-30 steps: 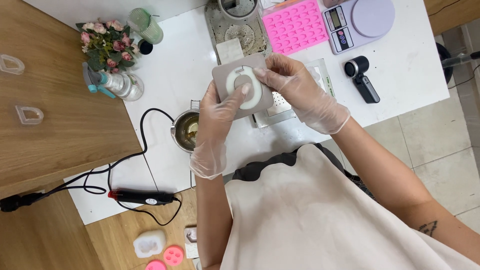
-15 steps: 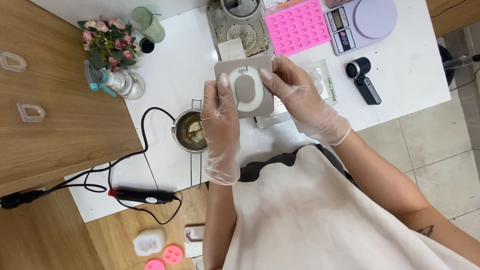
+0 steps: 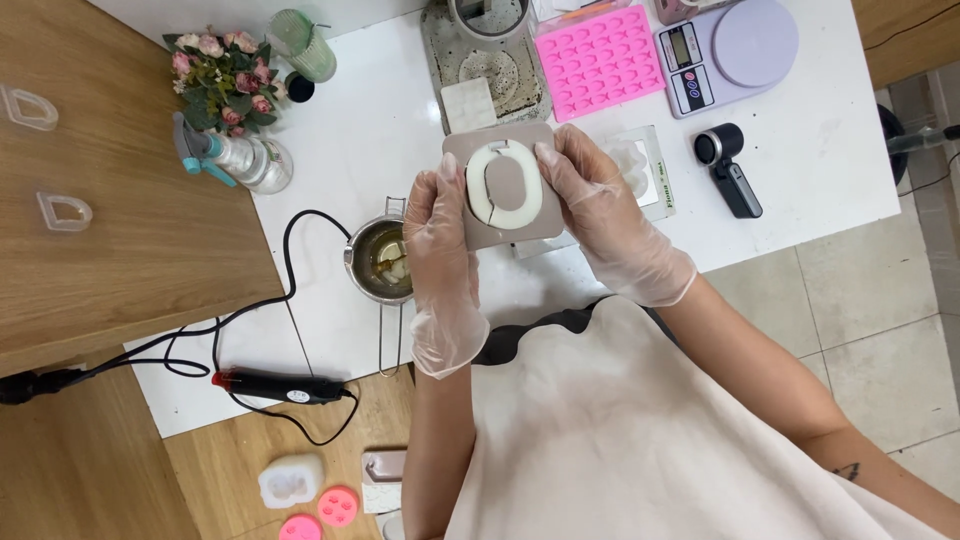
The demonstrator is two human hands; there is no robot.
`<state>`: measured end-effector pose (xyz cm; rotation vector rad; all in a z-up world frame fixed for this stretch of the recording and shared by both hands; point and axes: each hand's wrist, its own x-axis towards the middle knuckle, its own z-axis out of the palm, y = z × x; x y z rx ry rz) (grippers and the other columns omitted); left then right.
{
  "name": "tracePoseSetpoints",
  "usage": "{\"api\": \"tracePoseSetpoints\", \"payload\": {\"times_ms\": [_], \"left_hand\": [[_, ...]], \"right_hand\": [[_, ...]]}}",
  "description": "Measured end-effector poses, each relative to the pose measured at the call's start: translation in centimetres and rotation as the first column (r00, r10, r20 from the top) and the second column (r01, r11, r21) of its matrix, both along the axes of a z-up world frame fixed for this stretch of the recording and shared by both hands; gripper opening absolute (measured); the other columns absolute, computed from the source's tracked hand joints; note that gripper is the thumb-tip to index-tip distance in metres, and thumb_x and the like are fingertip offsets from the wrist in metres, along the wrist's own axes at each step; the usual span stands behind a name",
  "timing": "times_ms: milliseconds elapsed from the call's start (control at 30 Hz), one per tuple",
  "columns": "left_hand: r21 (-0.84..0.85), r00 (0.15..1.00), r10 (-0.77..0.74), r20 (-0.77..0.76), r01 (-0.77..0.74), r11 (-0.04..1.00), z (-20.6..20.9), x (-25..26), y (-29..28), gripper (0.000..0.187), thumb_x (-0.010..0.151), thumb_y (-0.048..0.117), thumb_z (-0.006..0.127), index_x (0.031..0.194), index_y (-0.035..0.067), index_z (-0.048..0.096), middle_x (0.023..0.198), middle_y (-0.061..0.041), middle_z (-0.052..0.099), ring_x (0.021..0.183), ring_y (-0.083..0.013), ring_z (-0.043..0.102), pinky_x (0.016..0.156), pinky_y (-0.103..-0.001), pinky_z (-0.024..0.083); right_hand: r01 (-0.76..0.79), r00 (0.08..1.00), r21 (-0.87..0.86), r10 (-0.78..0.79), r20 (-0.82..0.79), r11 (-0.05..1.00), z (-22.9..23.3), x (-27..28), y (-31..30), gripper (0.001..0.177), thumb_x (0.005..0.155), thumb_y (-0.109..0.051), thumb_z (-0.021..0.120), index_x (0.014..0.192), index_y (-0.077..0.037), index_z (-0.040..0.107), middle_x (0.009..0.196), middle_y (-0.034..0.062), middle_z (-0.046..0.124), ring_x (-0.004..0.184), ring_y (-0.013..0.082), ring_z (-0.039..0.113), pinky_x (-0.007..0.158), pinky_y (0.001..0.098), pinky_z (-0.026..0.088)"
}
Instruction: Unmolding wax pieces from silicone molds and stirring them into a melting pot.
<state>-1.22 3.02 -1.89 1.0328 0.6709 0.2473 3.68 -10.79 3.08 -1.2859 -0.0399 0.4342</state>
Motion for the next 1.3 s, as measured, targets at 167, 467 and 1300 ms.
{"api": "tracePoseSetpoints", "payload": {"times_ms": [167, 467, 1300], "left_hand": [[-0.004, 0.998, 0.052, -0.021, -0.052, 0.999, 1.4, -0.8, -0.8, 0.025, 0.099, 0.037, 0.064, 0.08, 0.021, 0.058, 0.072, 0.002, 0.058, 0.074, -0.0063, 0.062, 0.078, -0.024, 0.059], [0.33, 0.973, 0.182, 0.139, -0.219, 0.918, 1.1, -3.2, -1.5, 0.03, 0.103, 0.02, 0.058, 0.078, 0.011, 0.044, 0.074, 0.008, 0.04, 0.068, -0.0044, 0.033, 0.065, -0.019, 0.035], [0.581, 0.853, 0.51, -0.111, -0.361, 0.73, -7.9, -13.8, 2.9, 0.029, 0.105, 0.022, 0.057, 0.079, 0.013, 0.048, 0.066, 0.003, 0.043, 0.069, -0.0079, 0.039, 0.065, -0.027, 0.041]], "right_hand": [[0.0, 0.998, -0.014, -0.001, -0.058, 1.0, -2.0, -0.1, 0.0, 0.021, 0.107, -0.02, 0.058, 0.091, -0.008, 0.052, 0.073, -0.0024, 0.05, 0.07, 0.0073, 0.055, 0.06, 0.0189, 0.053], [0.145, 0.406, -0.581, 0.487, 0.773, 0.801, 1.6, -1.2, 1.1, 0.043, 0.095, 0.007, 0.067, 0.138, 0.003, 0.059, 0.129, 0.0116, 0.072, 0.112, 0.0275, 0.067, 0.1, 0.0349, 0.053], [-0.296, 0.885, -0.388, 0.403, 0.233, 0.873, -10.1, -8.6, 9.9, 0.022, 0.096, -0.008, 0.069, 0.116, -0.012, 0.076, 0.105, 0.0087, 0.078, 0.097, 0.0176, 0.074, 0.084, 0.0265, 0.061]]}}
